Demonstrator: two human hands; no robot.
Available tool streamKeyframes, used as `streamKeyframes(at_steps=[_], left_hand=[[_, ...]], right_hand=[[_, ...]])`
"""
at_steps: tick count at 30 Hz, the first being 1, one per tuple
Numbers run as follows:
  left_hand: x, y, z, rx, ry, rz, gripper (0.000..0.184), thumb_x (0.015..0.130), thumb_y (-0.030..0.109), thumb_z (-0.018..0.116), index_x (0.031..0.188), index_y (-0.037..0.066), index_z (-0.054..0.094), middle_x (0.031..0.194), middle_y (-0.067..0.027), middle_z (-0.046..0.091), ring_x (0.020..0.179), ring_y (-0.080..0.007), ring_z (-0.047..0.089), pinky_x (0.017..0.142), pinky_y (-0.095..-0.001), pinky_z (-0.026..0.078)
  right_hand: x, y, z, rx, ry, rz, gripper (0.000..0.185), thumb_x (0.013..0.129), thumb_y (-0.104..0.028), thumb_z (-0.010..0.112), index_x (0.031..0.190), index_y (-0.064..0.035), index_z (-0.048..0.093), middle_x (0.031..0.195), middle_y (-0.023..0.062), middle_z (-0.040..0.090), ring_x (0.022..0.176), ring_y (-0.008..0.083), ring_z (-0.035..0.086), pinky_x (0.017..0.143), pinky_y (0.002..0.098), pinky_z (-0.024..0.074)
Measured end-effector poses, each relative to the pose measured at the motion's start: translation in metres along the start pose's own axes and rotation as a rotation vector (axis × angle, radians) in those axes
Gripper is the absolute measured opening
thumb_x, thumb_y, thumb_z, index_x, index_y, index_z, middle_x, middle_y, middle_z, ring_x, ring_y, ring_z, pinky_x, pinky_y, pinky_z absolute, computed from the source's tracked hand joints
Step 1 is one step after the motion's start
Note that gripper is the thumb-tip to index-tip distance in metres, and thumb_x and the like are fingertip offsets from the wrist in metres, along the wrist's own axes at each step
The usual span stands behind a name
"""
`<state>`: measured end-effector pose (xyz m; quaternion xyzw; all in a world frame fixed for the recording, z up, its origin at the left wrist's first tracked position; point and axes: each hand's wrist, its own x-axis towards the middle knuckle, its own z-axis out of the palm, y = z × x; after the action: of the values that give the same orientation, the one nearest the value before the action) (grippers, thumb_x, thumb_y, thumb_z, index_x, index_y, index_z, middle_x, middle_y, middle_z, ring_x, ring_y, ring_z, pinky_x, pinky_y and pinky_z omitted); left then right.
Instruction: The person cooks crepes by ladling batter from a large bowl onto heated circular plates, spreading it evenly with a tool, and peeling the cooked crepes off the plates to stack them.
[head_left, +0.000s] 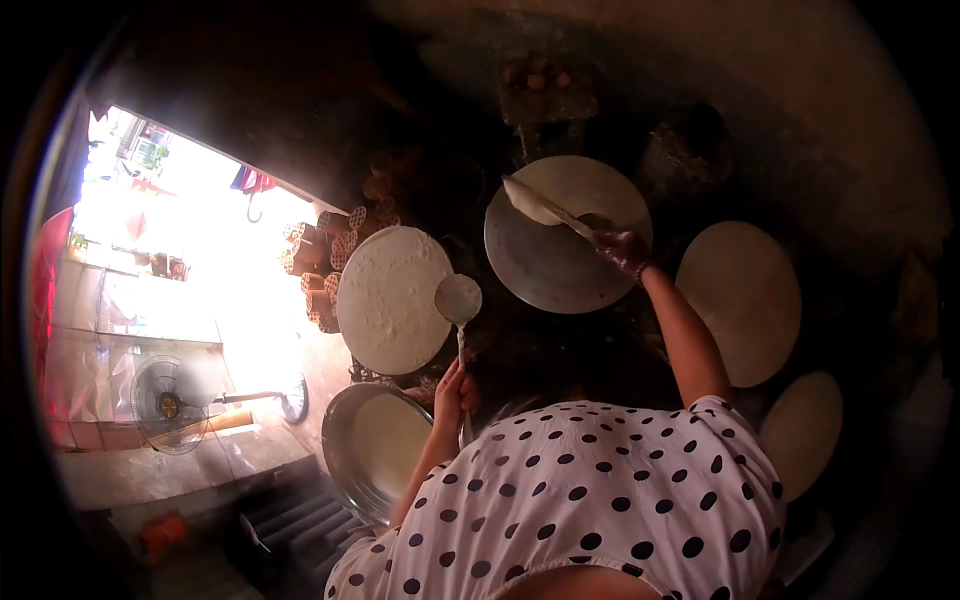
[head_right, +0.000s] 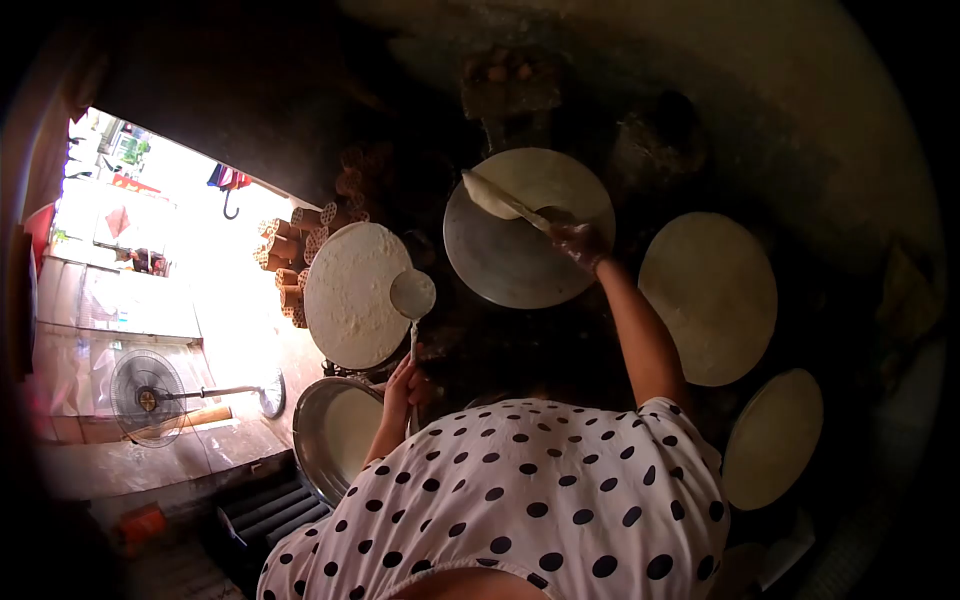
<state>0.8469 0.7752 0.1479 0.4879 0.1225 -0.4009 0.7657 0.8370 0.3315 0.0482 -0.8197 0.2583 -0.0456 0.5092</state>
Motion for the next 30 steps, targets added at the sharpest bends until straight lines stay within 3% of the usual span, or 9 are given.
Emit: streamKeyframes(at_steps=[2, 5, 9, 11, 13, 19, 23, 25, 30], left_hand=[[-0.004, 0.004, 0.008, -0.011, -0.009, 0.009, 0.039, 0.1, 0.018, 0.036, 0.139, 0.012, 0.036, 0.057, 0.0028, 0.032, 0.038, -0.0092, 0.033, 0.035, -0.0251, 0.033], [-0.011, -0.001, 0.006, -0.033, -0.007, 0.013, 0.039, 0.1, 0.017, 0.035, 0.139, 0.012, 0.036, 0.057, 0.003, 0.031, 0.038, -0.0089, 0.033, 0.035, -0.025, 0.033], [-0.011, -0.003, 0.003, -0.081, -0.002, -0.025, 0.04, 0.1, 0.016, 0.034, 0.14, 0.012, 0.036, 0.057, 0.0034, 0.03, 0.038, -0.0087, 0.032, 0.035, -0.0243, 0.033], [-0.012, -0.004, 0.004, -0.119, 0.011, -0.028, 0.04, 0.1, 0.016, 0.034, 0.14, 0.012, 0.035, 0.057, 0.0035, 0.029, 0.039, -0.0086, 0.032, 0.036, -0.0239, 0.032], [-0.012, -0.003, 0.005, -0.156, 0.019, -0.022, 0.04, 0.1, 0.017, 0.035, 0.14, 0.013, 0.035, 0.057, 0.0036, 0.029, 0.039, -0.0085, 0.031, 0.036, -0.0234, 0.032], [-0.02, -0.012, -0.007, -0.172, -0.008, 0.0, 0.04, 0.1, 0.016, 0.035, 0.139, 0.014, 0.037, 0.057, 0.004, 0.028, 0.039, -0.0079, 0.029, 0.036, -0.0229, 0.03], [-0.022, -0.014, -0.005, -0.236, 0.014, -0.005, 0.038, 0.101, 0.017, 0.035, 0.138, 0.012, 0.037, 0.058, 0.0047, 0.029, 0.038, -0.0069, 0.028, 0.033, -0.0221, 0.025], [-0.021, -0.015, -0.004, -0.249, 0.019, 0.017, 0.038, 0.101, 0.017, 0.035, 0.138, 0.012, 0.038, 0.058, 0.0047, 0.029, 0.038, -0.007, 0.028, 0.033, -0.022, 0.025], [-0.026, -0.018, -0.001, -0.197, 0.13, -0.028, 0.038, 0.1, 0.015, 0.036, 0.138, 0.014, 0.039, 0.057, 0.0045, 0.028, 0.039, -0.0073, 0.027, 0.035, -0.0222, 0.026]], right_hand=[[-0.001, -0.001, -0.008, 0.173, 0.004, -0.149, 0.042, 0.084, -0.04, 0.062, 0.11, -0.0067, 0.066, 0.103, 0.0158, 0.067, 0.096, 0.0312, 0.064, 0.081, 0.0407, 0.0499], [0.0, -0.016, -0.02, -0.122, 0.198, 0.241, 0.04, 0.085, -0.028, 0.063, 0.12, -0.009, 0.06, 0.108, 0.0138, 0.066, 0.093, 0.0265, 0.065, 0.081, 0.0383, 0.0507], [0.012, -0.003, 0.024, -0.303, 0.028, 0.076, 0.04, 0.085, -0.032, 0.062, 0.117, -0.0079, 0.062, 0.109, 0.017, 0.065, 0.098, 0.0306, 0.063, 0.084, 0.038, 0.0498], [-0.002, -0.011, 0.019, -0.156, -0.022, 0.128, 0.039, 0.083, -0.032, 0.064, 0.114, -0.0089, 0.065, 0.107, 0.0152, 0.066, 0.097, 0.0301, 0.064, 0.083, 0.0376, 0.0497], [-0.008, 0.007, 0.008, 0.292, -0.041, -0.214, 0.038, 0.088, -0.034, 0.06, 0.105, -0.0007, 0.066, 0.099, 0.0175, 0.068, 0.093, 0.0232, 0.065, 0.075, 0.0359, 0.0516], [0.009, -0.002, 0.003, -0.096, 0.212, 0.038, 0.038, 0.088, -0.031, 0.06, 0.108, 0.0007, 0.065, 0.102, 0.0158, 0.068, 0.095, 0.0266, 0.065, 0.078, 0.0367, 0.0499], [-0.006, -0.01, 0.002, -0.229, -0.097, 0.038, 0.042, 0.087, -0.032, 0.062, 0.114, -0.0003, 0.062, 0.105, 0.0162, 0.067, 0.096, 0.0293, 0.064, 0.081, 0.0373, 0.0489], [0.003, 0.025, 0.002, 0.315, -0.15, 0.017, 0.045, 0.085, -0.036, 0.063, 0.113, -0.0006, 0.062, 0.106, 0.0172, 0.066, 0.096, 0.0299, 0.064, 0.083, 0.038, 0.0486], [0.008, -0.04, -0.019, -0.324, 0.092, 0.168, 0.036, 0.081, -0.022, 0.063, 0.115, -0.0081, 0.063, 0.107, 0.0136, 0.066, 0.101, 0.0324, 0.061, 0.084, 0.0402, 0.0495]])
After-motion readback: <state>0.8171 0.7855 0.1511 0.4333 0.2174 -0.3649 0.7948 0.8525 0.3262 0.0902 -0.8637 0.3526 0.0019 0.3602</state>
